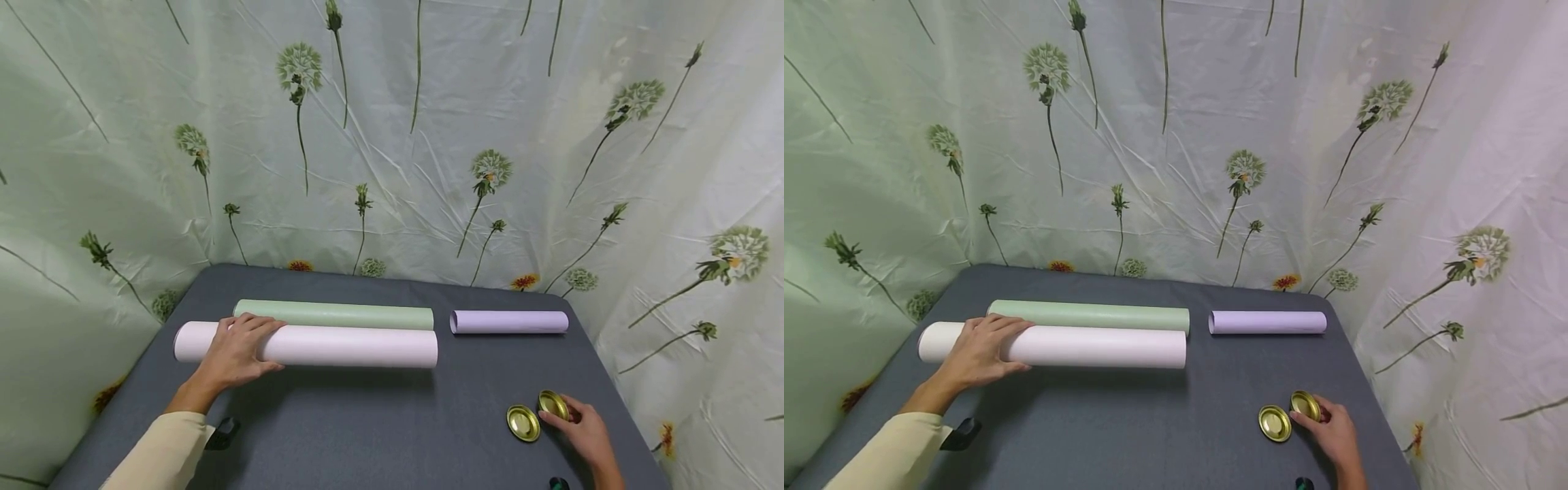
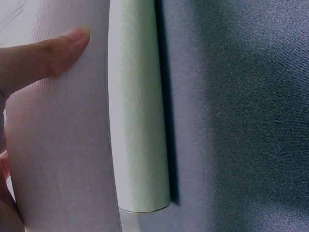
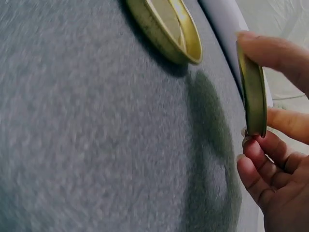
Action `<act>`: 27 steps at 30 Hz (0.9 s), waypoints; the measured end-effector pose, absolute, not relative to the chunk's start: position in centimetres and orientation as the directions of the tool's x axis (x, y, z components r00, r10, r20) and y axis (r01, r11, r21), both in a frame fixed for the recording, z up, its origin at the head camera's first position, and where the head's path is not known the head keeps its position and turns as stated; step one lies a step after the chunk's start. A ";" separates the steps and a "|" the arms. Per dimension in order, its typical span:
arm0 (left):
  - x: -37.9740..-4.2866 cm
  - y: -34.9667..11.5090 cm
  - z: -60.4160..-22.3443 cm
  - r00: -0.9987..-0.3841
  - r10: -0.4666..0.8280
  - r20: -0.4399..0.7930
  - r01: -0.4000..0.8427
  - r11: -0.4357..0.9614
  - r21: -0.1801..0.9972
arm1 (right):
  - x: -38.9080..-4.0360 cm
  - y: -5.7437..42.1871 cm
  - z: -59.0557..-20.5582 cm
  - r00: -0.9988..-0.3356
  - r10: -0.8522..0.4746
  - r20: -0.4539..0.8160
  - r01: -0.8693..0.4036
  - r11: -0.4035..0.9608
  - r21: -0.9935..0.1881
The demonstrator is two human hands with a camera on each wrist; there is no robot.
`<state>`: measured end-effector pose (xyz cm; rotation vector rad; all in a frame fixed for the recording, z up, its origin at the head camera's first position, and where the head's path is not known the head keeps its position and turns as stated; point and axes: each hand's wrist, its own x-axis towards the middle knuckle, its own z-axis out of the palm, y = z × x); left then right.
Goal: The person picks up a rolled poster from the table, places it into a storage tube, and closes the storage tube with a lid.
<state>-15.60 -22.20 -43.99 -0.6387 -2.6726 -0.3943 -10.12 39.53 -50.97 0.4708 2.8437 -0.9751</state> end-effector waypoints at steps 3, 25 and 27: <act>-15.5 -22.2 -43.9 -0.833 0.381 0.401 0.479 0.860 0.177 | -10.3 39.1 -50.7 -0.955 0.236 -0.181 0.297 0.755 -0.585; -15.6 -22.1 -43.9 -0.841 0.377 0.388 0.472 0.862 0.184 | -12.1 35.0 -49.0 -0.987 0.104 -0.125 0.162 0.725 -0.670; -15.5 -22.1 -43.9 -0.839 0.380 0.389 0.474 0.861 0.182 | -12.2 34.7 -48.9 -0.990 0.064 -0.125 0.132 0.717 -0.685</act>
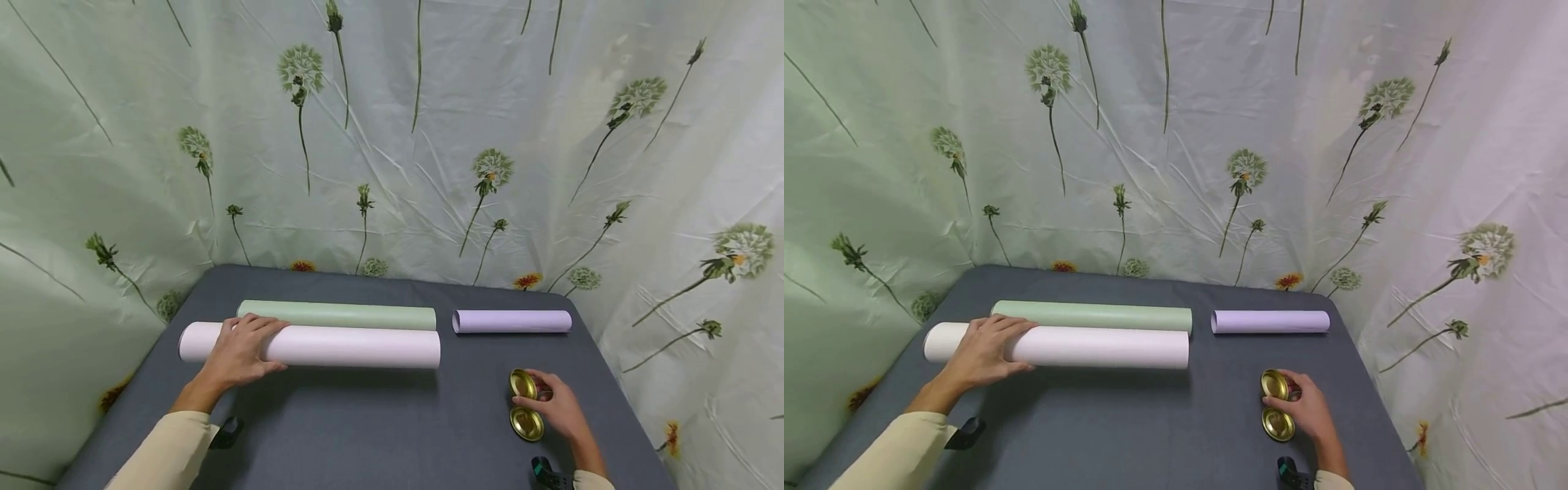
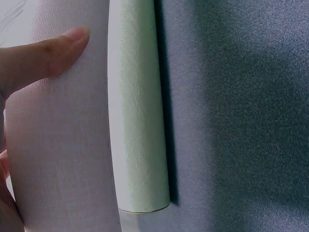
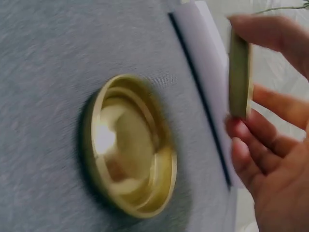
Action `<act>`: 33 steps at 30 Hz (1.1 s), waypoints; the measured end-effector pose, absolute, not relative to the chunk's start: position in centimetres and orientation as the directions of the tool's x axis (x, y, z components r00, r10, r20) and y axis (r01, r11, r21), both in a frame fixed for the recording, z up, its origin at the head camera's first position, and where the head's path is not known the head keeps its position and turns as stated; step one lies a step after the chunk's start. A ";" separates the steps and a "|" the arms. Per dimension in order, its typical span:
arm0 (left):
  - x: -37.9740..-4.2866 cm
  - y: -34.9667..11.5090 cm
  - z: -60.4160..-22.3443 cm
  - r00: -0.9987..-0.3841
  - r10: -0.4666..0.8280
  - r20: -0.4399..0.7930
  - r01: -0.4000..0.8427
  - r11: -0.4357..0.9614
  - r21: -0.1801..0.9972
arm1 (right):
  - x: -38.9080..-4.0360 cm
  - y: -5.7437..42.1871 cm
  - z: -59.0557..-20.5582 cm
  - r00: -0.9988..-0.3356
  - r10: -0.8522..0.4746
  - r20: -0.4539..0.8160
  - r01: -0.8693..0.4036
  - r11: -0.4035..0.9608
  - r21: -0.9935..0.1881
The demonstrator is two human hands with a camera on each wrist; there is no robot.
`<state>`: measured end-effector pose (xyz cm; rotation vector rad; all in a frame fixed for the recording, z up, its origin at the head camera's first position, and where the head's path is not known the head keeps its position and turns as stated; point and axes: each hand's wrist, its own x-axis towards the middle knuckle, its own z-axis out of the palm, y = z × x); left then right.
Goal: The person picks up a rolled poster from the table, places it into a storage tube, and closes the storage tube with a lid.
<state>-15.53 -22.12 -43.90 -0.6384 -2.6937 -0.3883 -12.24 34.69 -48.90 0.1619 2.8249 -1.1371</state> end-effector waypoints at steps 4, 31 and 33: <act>-15.5 -22.1 -43.9 -0.836 0.385 0.390 0.478 0.861 0.175 | -12.5 34.1 -48.5 -0.992 -0.003 -0.129 0.091 0.694 -0.714; -15.6 -22.3 -44.5 -0.811 0.391 0.436 0.497 0.853 0.160 | -15.0 30.4 -48.0 -0.984 -0.175 0.033 -0.128 0.563 -0.816; -15.6 -22.3 -44.5 -0.812 0.390 0.434 0.497 0.852 0.165 | -15.1 30.2 -47.8 -0.979 -0.199 0.039 -0.146 0.558 -0.817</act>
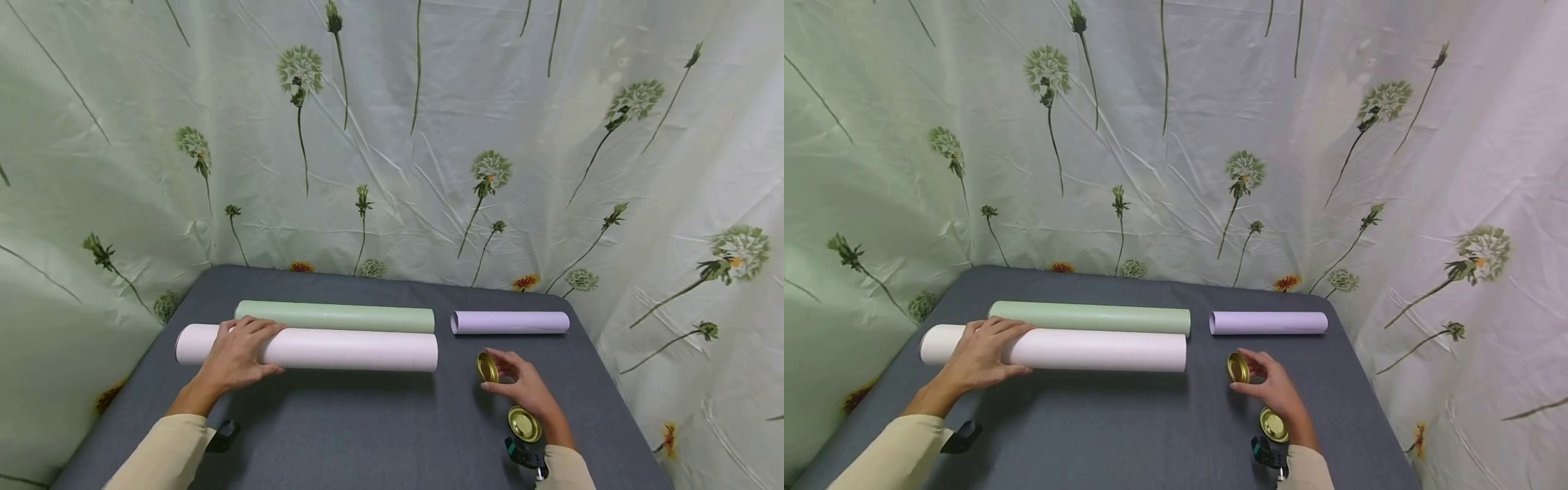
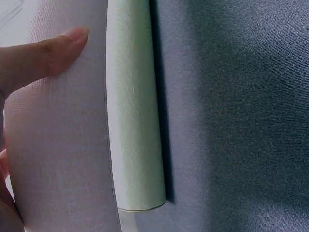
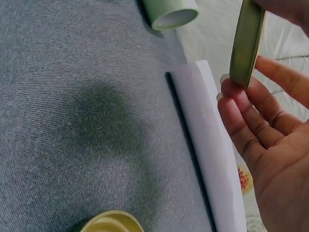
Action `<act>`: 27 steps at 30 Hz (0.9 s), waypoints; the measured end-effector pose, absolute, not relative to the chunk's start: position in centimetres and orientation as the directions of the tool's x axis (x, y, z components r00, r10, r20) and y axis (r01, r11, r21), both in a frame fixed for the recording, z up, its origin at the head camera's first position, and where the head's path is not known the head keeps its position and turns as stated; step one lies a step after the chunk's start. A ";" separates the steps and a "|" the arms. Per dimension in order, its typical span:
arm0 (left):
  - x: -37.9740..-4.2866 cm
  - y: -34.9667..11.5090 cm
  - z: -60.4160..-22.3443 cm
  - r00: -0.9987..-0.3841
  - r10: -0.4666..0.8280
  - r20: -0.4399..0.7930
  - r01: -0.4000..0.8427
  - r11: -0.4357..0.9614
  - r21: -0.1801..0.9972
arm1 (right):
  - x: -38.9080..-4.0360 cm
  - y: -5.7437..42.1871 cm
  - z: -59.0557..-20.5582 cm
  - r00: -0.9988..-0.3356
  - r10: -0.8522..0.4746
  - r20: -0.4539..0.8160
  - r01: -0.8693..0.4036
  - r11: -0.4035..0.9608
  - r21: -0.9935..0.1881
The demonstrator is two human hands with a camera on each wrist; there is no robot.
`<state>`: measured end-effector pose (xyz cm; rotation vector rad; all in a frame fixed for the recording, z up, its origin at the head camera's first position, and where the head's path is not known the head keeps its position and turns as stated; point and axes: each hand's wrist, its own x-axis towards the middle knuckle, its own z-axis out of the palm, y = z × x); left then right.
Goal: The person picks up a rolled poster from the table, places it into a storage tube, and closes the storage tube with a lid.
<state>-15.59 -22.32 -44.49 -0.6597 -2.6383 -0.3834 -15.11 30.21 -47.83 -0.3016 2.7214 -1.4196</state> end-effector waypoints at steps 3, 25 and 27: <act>-15.6 -22.3 -44.5 -0.808 0.392 0.439 0.501 0.850 0.163 | -15.4 29.8 -47.5 -0.973 -0.225 0.054 -0.172 0.547 -0.820; -15.6 -22.3 -44.6 -0.803 0.389 0.451 0.503 0.848 0.165 | -16.5 27.0 -46.2 -0.941 -0.334 0.050 -0.212 0.467 -0.859; -15.6 -22.3 -44.7 -0.802 0.385 0.456 0.502 0.848 0.167 | -16.6 26.8 -46.3 -0.939 -0.341 0.049 -0.209 0.449 -0.869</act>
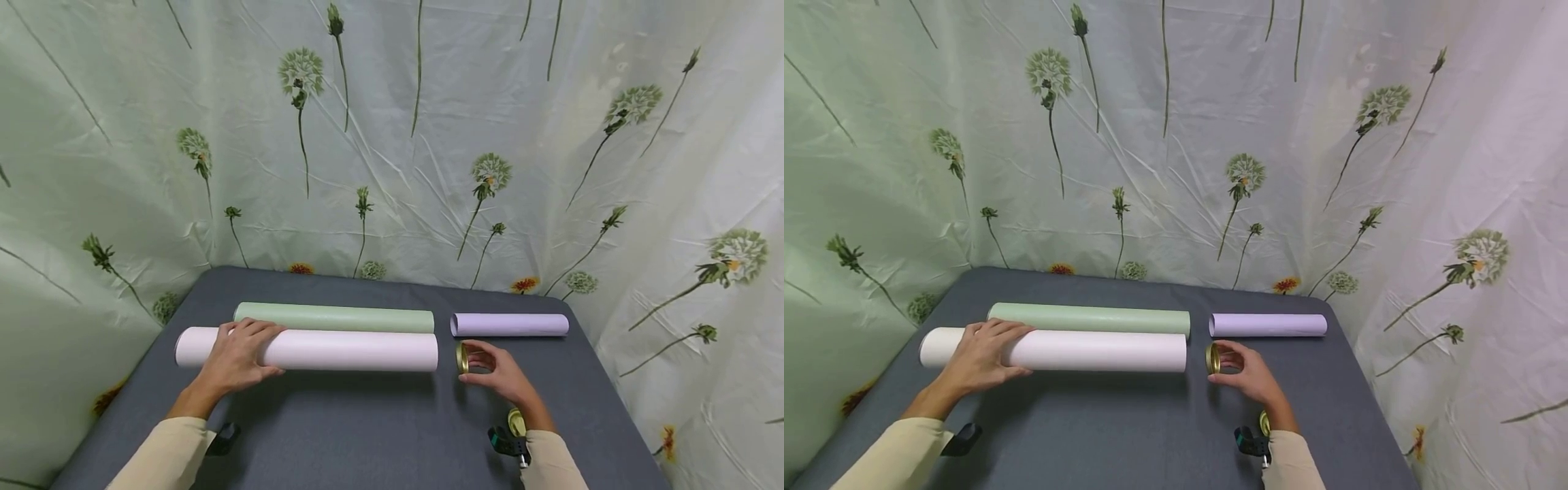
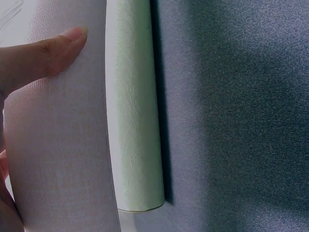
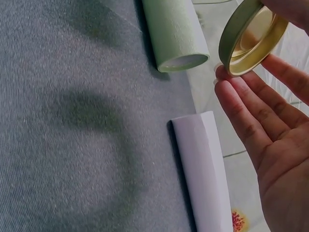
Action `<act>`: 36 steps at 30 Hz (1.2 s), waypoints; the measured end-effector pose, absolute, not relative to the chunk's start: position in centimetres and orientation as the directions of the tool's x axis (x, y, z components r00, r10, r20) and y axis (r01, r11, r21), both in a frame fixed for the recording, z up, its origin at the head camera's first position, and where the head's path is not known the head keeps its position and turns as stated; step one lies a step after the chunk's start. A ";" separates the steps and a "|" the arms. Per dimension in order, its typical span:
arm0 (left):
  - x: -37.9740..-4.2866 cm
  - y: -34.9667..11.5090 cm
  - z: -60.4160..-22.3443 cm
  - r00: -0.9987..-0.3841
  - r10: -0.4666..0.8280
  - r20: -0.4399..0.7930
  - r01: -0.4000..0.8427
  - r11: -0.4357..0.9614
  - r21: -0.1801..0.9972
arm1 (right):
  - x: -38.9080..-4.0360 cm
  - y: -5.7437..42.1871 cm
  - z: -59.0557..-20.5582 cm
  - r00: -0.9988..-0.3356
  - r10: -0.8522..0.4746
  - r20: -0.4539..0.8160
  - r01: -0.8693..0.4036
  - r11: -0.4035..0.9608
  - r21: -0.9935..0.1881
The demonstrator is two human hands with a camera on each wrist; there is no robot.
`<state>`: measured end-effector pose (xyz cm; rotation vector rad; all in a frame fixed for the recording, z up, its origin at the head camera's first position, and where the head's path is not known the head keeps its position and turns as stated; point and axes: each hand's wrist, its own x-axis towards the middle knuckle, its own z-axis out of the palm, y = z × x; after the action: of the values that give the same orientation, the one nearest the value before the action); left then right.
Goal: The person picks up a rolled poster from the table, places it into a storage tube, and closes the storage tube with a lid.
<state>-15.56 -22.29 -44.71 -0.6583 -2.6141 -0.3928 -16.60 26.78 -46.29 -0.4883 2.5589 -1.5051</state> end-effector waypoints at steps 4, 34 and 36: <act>-15.5 -22.4 -44.7 -0.800 0.384 0.461 0.503 0.848 0.167 | -17.0 26.5 -47.0 -0.937 -0.346 0.051 -0.199 0.408 -0.891; -15.4 -22.4 -44.7 -0.824 0.379 0.421 0.485 0.856 0.178 | -17.1 24.1 -48.1 -0.926 -0.343 0.155 -0.190 0.070 -0.979; -15.3 -22.4 -44.8 -0.821 0.381 0.425 0.488 0.855 0.177 | -17.2 24.0 -48.2 -0.923 -0.346 0.170 -0.198 0.048 -0.979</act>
<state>-15.35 -22.41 -44.77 -0.6462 -2.6515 -0.3941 -17.15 24.02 -48.24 -0.5724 2.1906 -2.0136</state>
